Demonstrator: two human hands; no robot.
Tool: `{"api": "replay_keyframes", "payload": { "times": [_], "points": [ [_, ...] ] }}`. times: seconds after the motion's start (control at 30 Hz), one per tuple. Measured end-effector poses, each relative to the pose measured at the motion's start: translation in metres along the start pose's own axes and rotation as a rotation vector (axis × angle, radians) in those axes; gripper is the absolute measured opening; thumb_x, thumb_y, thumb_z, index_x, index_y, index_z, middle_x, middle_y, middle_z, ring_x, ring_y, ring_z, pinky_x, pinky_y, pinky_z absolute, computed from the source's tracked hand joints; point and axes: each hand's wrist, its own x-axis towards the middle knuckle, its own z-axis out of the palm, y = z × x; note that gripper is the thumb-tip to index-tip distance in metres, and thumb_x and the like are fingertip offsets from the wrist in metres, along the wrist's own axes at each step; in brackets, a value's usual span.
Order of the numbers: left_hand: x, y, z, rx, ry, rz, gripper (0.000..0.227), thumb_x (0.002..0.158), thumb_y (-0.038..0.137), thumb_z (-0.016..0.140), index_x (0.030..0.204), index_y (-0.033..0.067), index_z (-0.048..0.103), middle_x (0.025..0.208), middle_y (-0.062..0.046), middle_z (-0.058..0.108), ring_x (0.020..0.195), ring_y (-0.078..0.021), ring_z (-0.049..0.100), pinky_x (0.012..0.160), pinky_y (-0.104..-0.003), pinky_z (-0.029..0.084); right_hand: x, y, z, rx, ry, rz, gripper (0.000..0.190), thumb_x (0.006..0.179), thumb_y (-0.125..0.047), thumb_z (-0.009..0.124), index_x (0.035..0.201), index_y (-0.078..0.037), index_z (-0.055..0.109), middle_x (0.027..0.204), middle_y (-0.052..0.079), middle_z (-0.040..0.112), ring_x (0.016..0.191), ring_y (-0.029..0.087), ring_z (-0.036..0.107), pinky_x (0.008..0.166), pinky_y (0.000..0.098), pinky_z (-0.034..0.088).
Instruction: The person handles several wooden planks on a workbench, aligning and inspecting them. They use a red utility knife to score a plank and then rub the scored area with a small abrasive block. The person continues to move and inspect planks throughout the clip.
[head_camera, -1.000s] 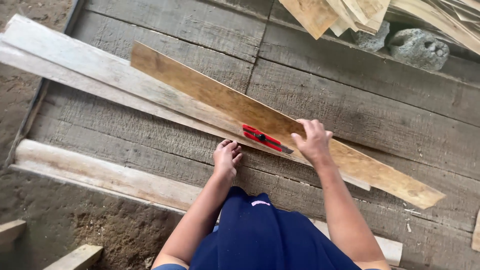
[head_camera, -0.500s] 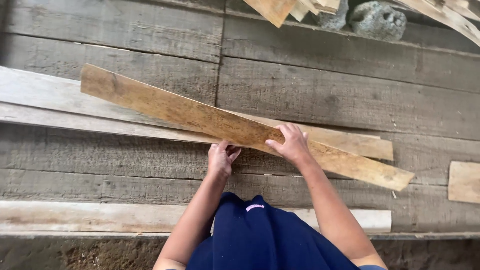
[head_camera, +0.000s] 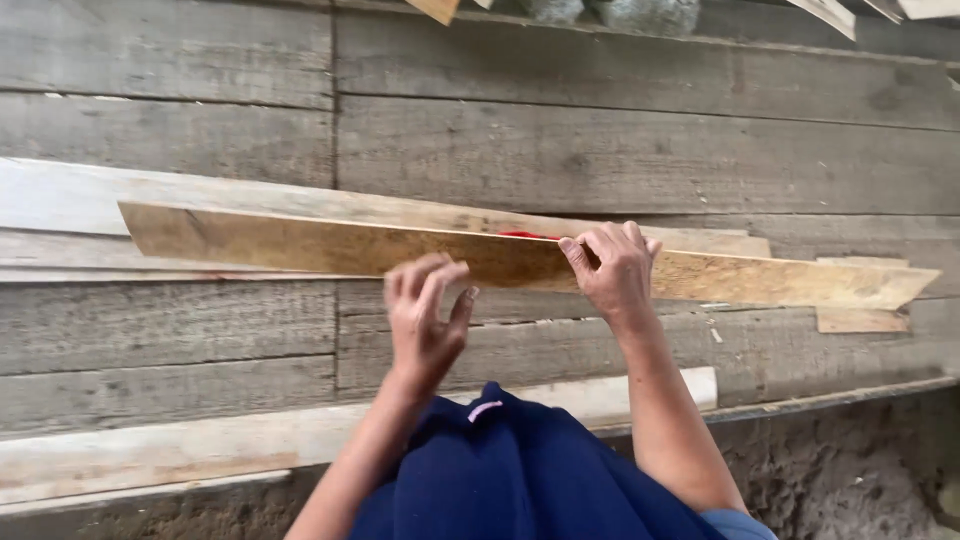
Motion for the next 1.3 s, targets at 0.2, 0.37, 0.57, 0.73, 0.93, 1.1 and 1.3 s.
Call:
{"api": "replay_keyframes", "payload": {
  "times": [0.2,0.37,0.57,0.73,0.93,1.1,1.3],
  "points": [
    [-0.031,0.009,0.075,0.562,-0.052,0.324,0.042,0.086,0.048,0.076,0.119,0.0220,0.069,0.112,-0.004,0.063,0.113,-0.0305,0.053,0.111,-0.064,0.024,-0.056,0.096,-0.032,0.023,0.003,-0.005,0.041,0.095,-0.054,0.072,0.070,-0.024,0.058,0.068,-0.002,0.054,0.077,0.025,0.059,0.081,0.0405,0.041],
    [-0.085,0.081,0.156,0.367,-0.556,-0.097,0.034,0.096,0.049,0.063,0.088,0.0161,0.069,0.082,-0.007,0.068,0.081,-0.0386,0.068,0.073,-0.055,0.054,-0.122,0.198,-0.070,0.041,-0.002,0.022,0.048,0.092,-0.060,0.070,0.067,-0.022,0.056,0.066,-0.001,0.051,0.076,0.025,0.055,0.089,0.0423,0.042],
    [-0.134,0.136,0.272,0.412,-0.662,-0.225,0.038,0.093,0.062,0.060,0.086,0.0269,0.071,0.083,-0.003,0.072,0.088,-0.0328,0.073,0.076,-0.049,0.058,-0.208,0.297,-0.120,-0.097,0.319,0.127,0.027,0.100,-0.047,0.064,0.113,-0.023,0.070,0.119,0.003,0.060,0.117,0.029,0.054,0.114,0.0515,0.032],
    [-0.152,0.155,0.323,0.470,-0.702,-0.310,0.041,0.091,0.068,0.060,0.085,0.0292,0.070,0.083,-0.001,0.073,0.091,-0.0287,0.074,0.079,-0.045,0.059,-0.288,0.350,-0.137,0.157,0.514,0.896,0.035,0.091,-0.022,0.073,0.115,-0.012,0.050,0.112,0.008,0.040,0.105,0.031,0.043,0.093,0.0475,0.040],
    [-0.138,0.217,0.339,0.474,-0.945,-0.390,0.048,0.100,0.059,0.050,0.103,0.0171,0.073,0.105,-0.015,0.076,0.112,-0.0367,0.069,0.096,-0.050,0.055,-0.307,0.352,-0.146,1.362,0.529,1.430,0.058,0.094,-0.008,0.068,0.143,-0.002,0.037,0.112,0.008,0.055,0.091,0.020,0.064,0.077,0.0349,0.061],
    [-0.159,0.188,0.372,0.433,-1.074,-0.426,0.049,0.098,0.065,0.046,0.118,0.0294,0.073,0.114,-0.010,0.076,0.119,-0.0350,0.066,0.099,-0.050,0.054,-0.325,0.349,-0.148,1.288,0.515,1.391,0.050,0.092,-0.005,0.070,0.136,-0.005,0.046,0.100,0.009,0.059,0.078,0.020,0.065,0.064,0.0337,0.062],
    [-0.183,0.195,0.416,0.359,-1.089,-0.441,0.046,0.097,0.059,0.050,0.122,0.0301,0.075,0.120,-0.008,0.075,0.122,-0.0345,0.065,0.102,-0.048,0.053,-0.358,0.406,-0.143,1.331,0.565,1.330,0.042,0.093,-0.009,0.072,0.127,-0.007,0.047,0.101,0.011,0.060,0.077,0.024,0.070,0.062,0.0409,0.065]
  ]
}}
